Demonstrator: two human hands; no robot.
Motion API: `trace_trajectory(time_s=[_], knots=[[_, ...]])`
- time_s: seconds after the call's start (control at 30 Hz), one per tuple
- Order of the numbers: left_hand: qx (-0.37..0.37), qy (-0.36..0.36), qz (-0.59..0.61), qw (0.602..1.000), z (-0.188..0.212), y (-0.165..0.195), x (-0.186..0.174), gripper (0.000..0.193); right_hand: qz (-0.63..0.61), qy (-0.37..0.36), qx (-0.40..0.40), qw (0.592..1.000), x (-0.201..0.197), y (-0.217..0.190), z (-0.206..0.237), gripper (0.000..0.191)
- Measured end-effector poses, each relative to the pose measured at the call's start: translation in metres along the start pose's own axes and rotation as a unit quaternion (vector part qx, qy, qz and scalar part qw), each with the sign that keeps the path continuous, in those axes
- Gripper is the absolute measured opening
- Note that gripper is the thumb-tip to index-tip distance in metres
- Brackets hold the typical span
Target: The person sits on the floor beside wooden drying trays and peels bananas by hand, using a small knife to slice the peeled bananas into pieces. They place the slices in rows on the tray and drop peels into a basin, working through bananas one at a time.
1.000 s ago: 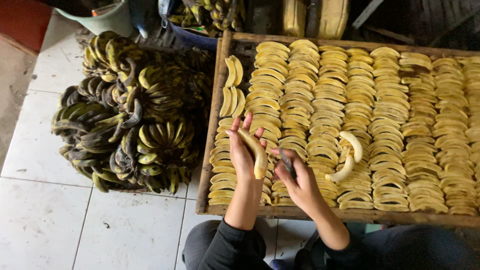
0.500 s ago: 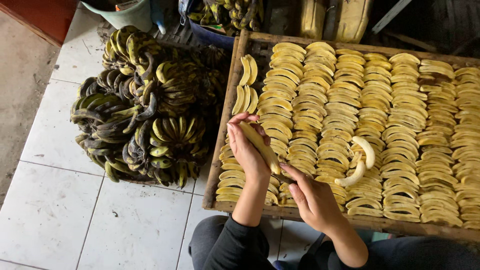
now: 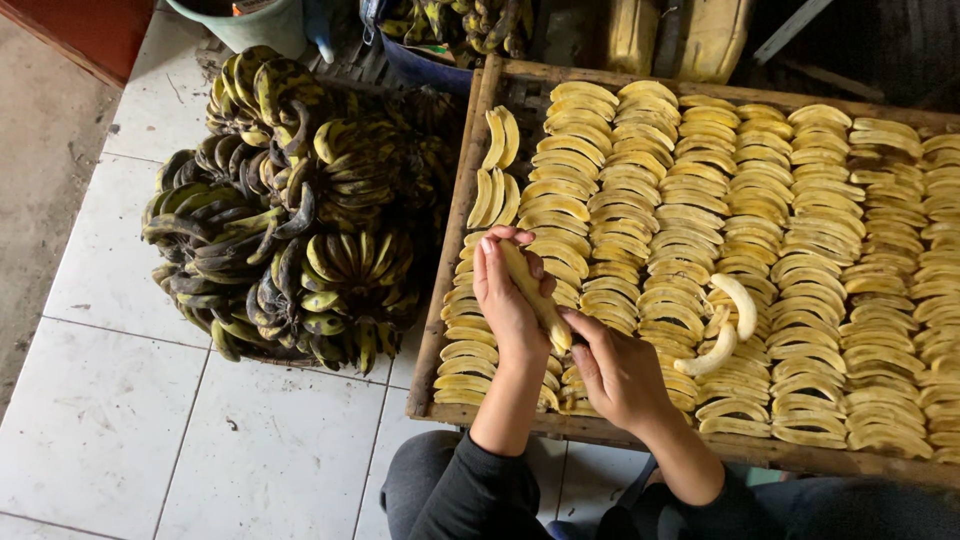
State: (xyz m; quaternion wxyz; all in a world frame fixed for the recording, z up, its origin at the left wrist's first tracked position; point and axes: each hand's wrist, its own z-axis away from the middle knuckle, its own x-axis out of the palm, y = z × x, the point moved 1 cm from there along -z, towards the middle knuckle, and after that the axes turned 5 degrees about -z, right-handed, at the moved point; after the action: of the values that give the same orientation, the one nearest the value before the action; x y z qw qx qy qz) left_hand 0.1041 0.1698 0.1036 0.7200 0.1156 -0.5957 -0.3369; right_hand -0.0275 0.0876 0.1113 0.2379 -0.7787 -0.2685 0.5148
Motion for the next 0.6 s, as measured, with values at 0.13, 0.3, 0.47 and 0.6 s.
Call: trace_trajectory(time_s=[0.13, 0.3, 0.47, 0.6], knots=[[-0.037, -0.01, 0.027, 0.999, -0.002, -0.006, -0.003, 0.023, 0.017, -0.007, 0.013, 1.0, 0.006, 0.01, -0.005, 0.044], [-0.061, -0.016, 0.046, 0.997, -0.006, -0.015, -0.009, 0.024, 0.021, -0.001, 0.002, 1.0, 0.01, 0.019, -0.011, 0.048], [-0.084, -0.058, 0.084, 0.991, -0.006, -0.029, -0.016, 0.027, 0.043, 0.01, -0.007, 0.999, 0.012, 0.028, -0.02, 0.054], [-0.092, -0.091, 0.133, 0.983, -0.01, -0.041, -0.022, 0.024, 0.069, 0.02, 0.003, 0.997, 0.013, 0.033, -0.024, 0.05]])
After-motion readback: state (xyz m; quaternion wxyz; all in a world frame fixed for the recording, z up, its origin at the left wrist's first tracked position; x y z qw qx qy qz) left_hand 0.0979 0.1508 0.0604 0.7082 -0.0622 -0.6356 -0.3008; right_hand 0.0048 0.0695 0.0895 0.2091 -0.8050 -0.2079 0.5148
